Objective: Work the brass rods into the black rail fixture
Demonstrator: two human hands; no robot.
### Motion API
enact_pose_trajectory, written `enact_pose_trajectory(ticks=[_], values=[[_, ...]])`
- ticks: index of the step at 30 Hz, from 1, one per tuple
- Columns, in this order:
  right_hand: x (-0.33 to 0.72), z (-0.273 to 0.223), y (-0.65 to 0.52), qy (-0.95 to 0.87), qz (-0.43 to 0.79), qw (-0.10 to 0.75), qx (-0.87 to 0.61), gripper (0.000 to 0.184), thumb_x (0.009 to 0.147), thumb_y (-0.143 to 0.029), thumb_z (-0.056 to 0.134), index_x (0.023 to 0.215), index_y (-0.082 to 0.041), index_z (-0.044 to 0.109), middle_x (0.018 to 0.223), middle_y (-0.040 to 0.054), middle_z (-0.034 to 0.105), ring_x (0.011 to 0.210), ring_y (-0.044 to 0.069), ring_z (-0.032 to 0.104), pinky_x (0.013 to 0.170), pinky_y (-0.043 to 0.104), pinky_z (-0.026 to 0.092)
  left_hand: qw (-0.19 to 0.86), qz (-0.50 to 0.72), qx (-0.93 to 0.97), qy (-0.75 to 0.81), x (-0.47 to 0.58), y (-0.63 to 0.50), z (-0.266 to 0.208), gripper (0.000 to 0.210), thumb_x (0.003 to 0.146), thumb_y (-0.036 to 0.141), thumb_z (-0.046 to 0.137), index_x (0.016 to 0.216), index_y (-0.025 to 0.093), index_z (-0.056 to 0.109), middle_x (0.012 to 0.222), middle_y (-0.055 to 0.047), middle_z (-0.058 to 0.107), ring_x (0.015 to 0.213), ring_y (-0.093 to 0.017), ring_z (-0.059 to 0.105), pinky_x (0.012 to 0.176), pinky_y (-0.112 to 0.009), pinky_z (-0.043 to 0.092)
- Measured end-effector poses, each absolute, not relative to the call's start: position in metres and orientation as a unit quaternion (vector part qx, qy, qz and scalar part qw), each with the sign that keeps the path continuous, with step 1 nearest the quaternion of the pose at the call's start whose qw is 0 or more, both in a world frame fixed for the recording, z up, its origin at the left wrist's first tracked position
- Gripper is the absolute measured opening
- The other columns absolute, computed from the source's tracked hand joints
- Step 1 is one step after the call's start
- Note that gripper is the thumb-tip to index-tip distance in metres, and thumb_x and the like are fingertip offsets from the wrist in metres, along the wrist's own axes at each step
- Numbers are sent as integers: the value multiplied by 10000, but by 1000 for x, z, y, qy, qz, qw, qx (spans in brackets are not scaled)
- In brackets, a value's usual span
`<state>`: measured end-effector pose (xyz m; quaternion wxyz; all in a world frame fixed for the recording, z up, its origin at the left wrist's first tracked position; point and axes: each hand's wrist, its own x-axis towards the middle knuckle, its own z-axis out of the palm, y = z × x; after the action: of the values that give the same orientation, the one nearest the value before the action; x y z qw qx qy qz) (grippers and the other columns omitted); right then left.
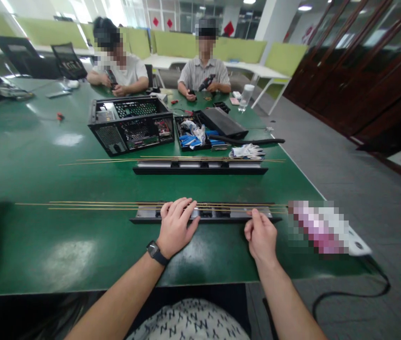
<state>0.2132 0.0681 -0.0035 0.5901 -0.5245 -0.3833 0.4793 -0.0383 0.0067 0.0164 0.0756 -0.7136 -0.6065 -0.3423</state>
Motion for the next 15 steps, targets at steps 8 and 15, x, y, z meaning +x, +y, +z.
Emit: enact_pose_trajectory(ticks=[8, 15], values=[[215, -3, 69, -385, 489, 585, -521, 407, 869, -560, 733, 911, -159, 680, 460, -47, 543, 314, 66, 373, 307, 168, 252, 80, -344, -712, -607, -38, 7, 15, 386, 968, 318, 622, 1345, 241, 609, 1343, -104, 677, 1295, -288, 593, 1089, -488, 340], [214, -5, 70, -389, 476, 592, -521, 419, 847, -568, 752, 905, -159, 683, 459, -43, 548, 306, 64, 369, 299, 171, 248, 68, -349, -711, -607, -38, 7, 14, 376, 974, 321, 612, 1341, 244, 619, 1339, -112, 677, 1300, -297, 587, 1086, -495, 339]])
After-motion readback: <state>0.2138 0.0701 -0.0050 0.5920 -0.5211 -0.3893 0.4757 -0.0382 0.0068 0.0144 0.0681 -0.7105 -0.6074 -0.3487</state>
